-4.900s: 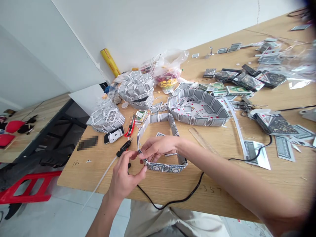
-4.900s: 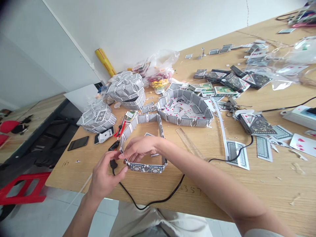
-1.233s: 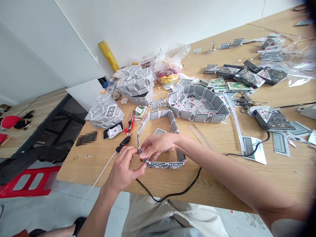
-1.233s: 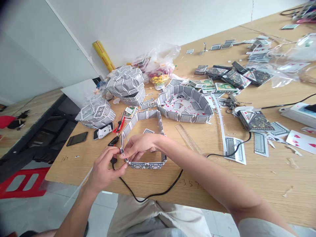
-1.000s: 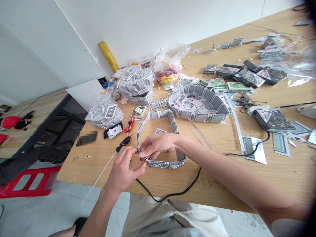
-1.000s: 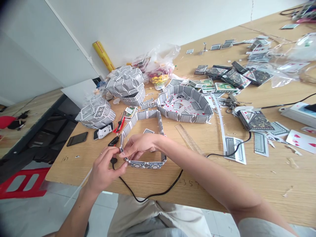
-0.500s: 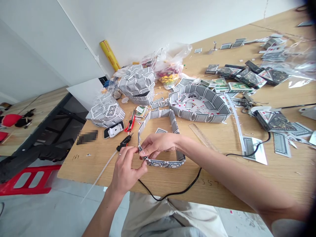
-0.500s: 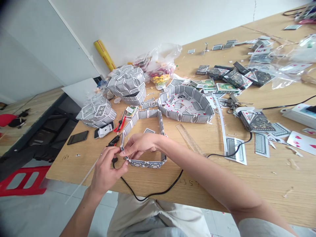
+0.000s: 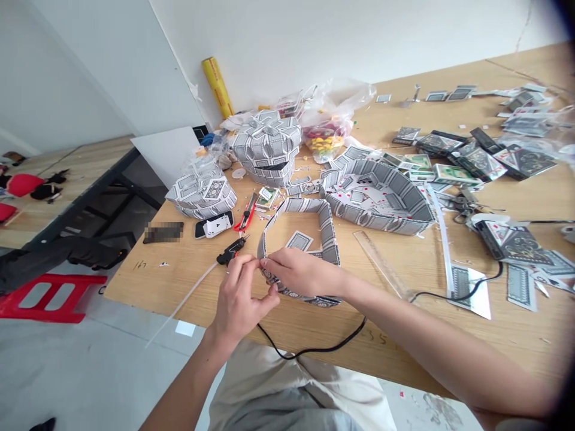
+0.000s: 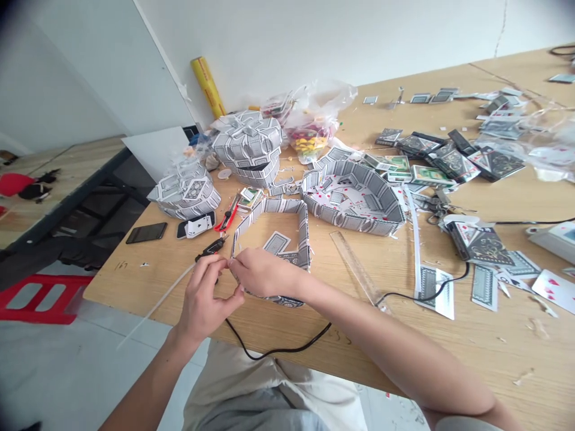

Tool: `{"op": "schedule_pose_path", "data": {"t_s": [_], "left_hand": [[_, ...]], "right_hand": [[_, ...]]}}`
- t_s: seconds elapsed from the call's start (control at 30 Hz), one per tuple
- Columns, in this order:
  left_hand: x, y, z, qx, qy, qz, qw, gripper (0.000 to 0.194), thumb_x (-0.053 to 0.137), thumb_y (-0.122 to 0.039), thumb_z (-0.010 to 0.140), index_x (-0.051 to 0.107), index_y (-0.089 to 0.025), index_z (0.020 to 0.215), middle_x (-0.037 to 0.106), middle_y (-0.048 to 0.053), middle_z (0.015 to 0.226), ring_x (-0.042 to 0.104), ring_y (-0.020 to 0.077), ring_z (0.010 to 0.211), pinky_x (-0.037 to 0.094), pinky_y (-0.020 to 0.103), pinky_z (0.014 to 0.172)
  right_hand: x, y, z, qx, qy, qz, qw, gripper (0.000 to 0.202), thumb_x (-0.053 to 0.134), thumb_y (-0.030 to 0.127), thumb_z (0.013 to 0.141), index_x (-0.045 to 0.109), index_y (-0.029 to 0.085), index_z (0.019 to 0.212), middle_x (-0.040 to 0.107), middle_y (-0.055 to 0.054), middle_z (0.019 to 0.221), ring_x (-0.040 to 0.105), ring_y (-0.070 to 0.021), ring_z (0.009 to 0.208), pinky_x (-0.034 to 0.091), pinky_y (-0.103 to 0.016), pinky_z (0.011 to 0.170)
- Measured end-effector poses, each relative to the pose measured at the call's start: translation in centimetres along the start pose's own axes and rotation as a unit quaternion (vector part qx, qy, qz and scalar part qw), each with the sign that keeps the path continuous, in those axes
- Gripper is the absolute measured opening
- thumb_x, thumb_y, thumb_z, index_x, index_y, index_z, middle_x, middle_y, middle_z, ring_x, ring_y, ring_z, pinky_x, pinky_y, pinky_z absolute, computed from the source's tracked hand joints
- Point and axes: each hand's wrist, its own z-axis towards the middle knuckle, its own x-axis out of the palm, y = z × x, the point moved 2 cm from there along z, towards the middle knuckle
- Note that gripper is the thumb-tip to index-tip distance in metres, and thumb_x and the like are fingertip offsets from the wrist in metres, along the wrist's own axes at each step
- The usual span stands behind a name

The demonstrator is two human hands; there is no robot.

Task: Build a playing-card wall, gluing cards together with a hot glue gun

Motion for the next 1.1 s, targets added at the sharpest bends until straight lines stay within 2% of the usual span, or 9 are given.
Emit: {"op": "schedule_pose_path", "data": {"t_s": [0.13,0.27,0.37,0.7,0.9,1.1], "left_hand": [[0.2,-0.2,0.1,0.011,-0.019,0.002,1.000,0.041,0.071,-0.019,0.085,0.058,-0.020,0.124,0.064,0.012,0.118,0.068,0.0288,0.112,0.062,0.040,0.093],[0.5,-0.2,0.0,0.008,-0.039,-0.013,0.999,0.042,0.072,-0.018,0.086,0.058,-0.019,0.125,0.065,0.012,0.117,0.068,0.0280,0.112,0.062,0.040,0.094],[0.7,-0.1,-0.1,0.004,-0.044,-0.024,0.999,0.041,0.072,-0.019,0.087,0.057,-0.019,0.125,0.065,0.012,0.118,0.067,0.0275,0.112,0.062,0.039,0.093],[0.7,-0.5,0.3,-0.013,-0.042,-0.032,0.998,0.037,0.073,-0.025,0.091,0.058,-0.021,0.125,0.066,0.012,0.117,0.068,0.0279,0.112,0.062,0.040,0.092],[0.8,-0.3,0.3,-0.008,-0.035,-0.035,0.999,0.038,0.074,-0.022,0.089,0.057,-0.020,0.123,0.064,0.011,0.118,0.068,0.0270,0.112,0.062,0.039,0.093],[0.4,-0.1,0.5,-0.005,-0.020,-0.040,0.999,0.034,0.074,-0.022,0.090,0.058,-0.021,0.120,0.065,0.010,0.117,0.069,0.0257,0.108,0.061,0.040,0.095]], "right_hand": [[0.3,0.7,-0.3,-0.036,-0.003,-0.162,0.986,0.021,0.053,0.007,0.098,0.062,0.015,0.080,0.061,-0.002,0.075,0.034,-0.0115,0.059,0.024,-0.030,0.061],[0.5,0.3,-0.3,-0.072,-0.016,-0.234,0.969,0.015,0.055,0.009,0.098,0.067,0.014,0.090,0.069,-0.008,0.085,0.047,-0.0147,0.064,0.026,-0.031,0.064],[0.7,-0.3,-0.2,-0.071,-0.027,-0.228,0.971,0.017,0.052,0.012,0.100,0.066,0.015,0.091,0.069,-0.008,0.085,0.050,-0.0154,0.065,0.027,-0.031,0.065],[0.5,-1.2,-0.1,-0.004,-0.073,-0.115,0.991,0.027,0.047,0.016,0.102,0.056,0.020,0.077,0.058,0.000,0.070,0.038,-0.0126,0.060,0.029,-0.028,0.064],[0.4,-1.4,0.0,0.000,-0.068,-0.080,0.994,0.025,0.049,0.019,0.102,0.055,0.020,0.078,0.058,0.001,0.070,0.040,-0.0121,0.063,0.029,-0.029,0.065],[0.0,-0.7,0.0,0.005,-0.054,-0.060,0.997,0.029,0.044,0.017,0.103,0.049,0.020,0.074,0.052,0.003,0.067,0.034,-0.0115,0.061,0.026,-0.030,0.063]]}}
